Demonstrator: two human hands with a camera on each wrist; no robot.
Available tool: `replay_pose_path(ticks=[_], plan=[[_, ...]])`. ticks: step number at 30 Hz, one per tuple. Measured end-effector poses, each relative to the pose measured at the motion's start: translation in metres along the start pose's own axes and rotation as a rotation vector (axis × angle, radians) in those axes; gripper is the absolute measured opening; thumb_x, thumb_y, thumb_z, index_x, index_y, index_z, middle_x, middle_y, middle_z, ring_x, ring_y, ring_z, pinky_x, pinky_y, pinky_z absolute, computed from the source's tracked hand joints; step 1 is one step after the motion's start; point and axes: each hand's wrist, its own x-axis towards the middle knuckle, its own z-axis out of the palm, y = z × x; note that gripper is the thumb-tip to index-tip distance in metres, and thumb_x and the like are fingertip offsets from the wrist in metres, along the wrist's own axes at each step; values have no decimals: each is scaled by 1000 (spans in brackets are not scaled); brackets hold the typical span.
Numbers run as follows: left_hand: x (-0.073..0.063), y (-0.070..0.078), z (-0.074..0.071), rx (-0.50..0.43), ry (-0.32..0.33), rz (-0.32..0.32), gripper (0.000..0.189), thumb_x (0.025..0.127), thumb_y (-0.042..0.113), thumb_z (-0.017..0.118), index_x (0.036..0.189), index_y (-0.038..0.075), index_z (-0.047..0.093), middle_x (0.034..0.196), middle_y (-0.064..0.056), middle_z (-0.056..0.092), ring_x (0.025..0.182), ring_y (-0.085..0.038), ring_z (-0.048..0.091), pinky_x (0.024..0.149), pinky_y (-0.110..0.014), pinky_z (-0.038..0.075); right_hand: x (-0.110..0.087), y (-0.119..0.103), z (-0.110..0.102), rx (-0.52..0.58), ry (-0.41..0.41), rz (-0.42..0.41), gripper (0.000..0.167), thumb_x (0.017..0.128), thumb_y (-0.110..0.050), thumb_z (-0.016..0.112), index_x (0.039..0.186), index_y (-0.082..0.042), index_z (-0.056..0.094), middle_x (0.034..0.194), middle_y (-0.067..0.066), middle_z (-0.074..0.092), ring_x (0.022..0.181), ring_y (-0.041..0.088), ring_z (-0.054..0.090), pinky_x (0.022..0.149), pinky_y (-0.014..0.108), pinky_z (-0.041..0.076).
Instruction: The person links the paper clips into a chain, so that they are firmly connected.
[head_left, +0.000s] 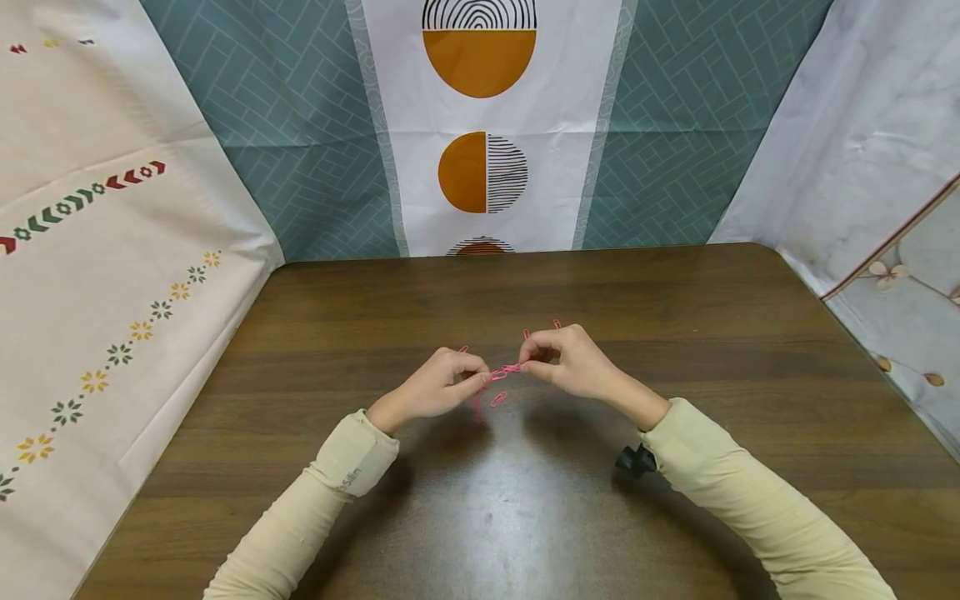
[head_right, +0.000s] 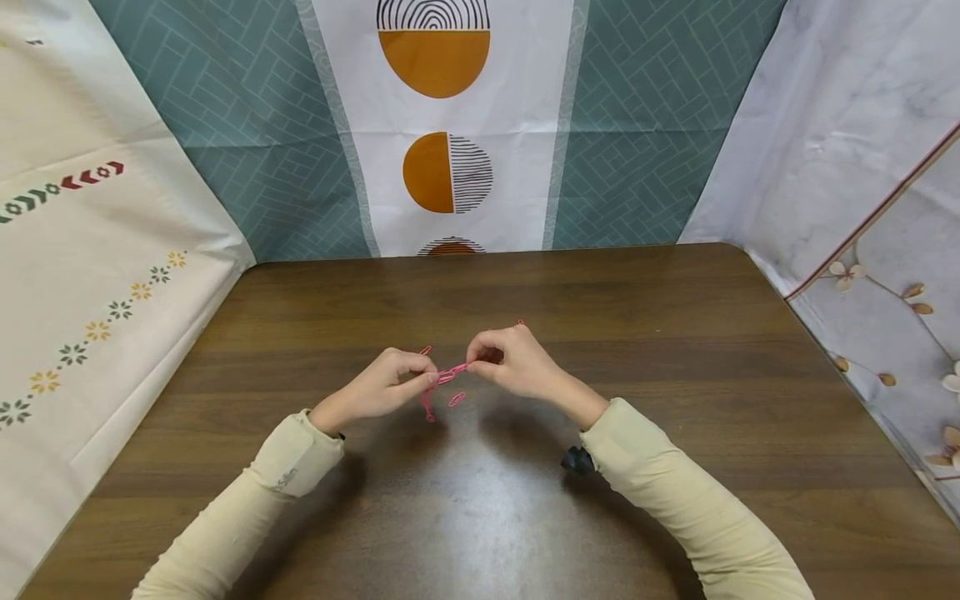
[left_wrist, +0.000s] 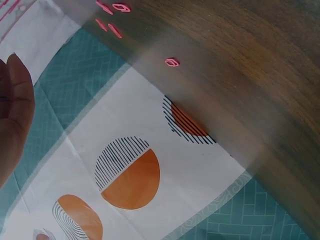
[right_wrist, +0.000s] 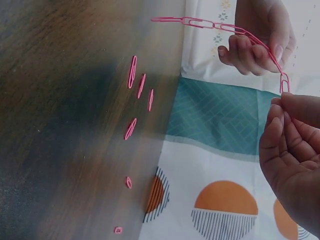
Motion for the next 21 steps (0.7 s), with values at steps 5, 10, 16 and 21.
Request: replay_pose_path(ticks=[5, 10, 16, 21], plan=[[-2, -2, 1, -25, -13, -29, 16, 89, 1, 54, 76, 8, 62, 60, -7, 55, 52, -4, 39, 52, -25, 37, 2, -4, 0, 25, 23, -13, 9, 77, 0, 70, 74, -7, 65, 69, 3, 63, 61, 10, 53, 57, 24, 45], [-4, -2, 2, -36, -6, -24, 12, 88, 1, 55, 80, 5, 64, 64, -6, 57, 58, -5, 46, 54, -26, 42, 4, -9, 1, 38, 20, -42, 8, 77, 1, 70, 75, -5, 65, 69, 7, 63, 61, 9, 54, 58, 23, 45], [-4, -1, 3, -39, -24, -29, 6, 87, 4, 58, 91, 3, 63, 76, -7, 64, 67, -6, 56, 57, -25, 47, 5, -11, 4, 35, 9, -76, 7, 77, 2, 69, 76, -4, 66, 70, -1, 64, 61, 7, 55, 56, 24, 45], [-4, -1, 3, -32, -15, 1, 13, 85, 7, 62, 97, 2, 63, 81, -9, 66, 71, -8, 59, 57, -24, 47, 6, -12, 5, 33, 3, -67, 7, 77, 0, 69, 77, -6, 67, 71, -3, 64, 61, 8, 55, 57, 24, 46]])
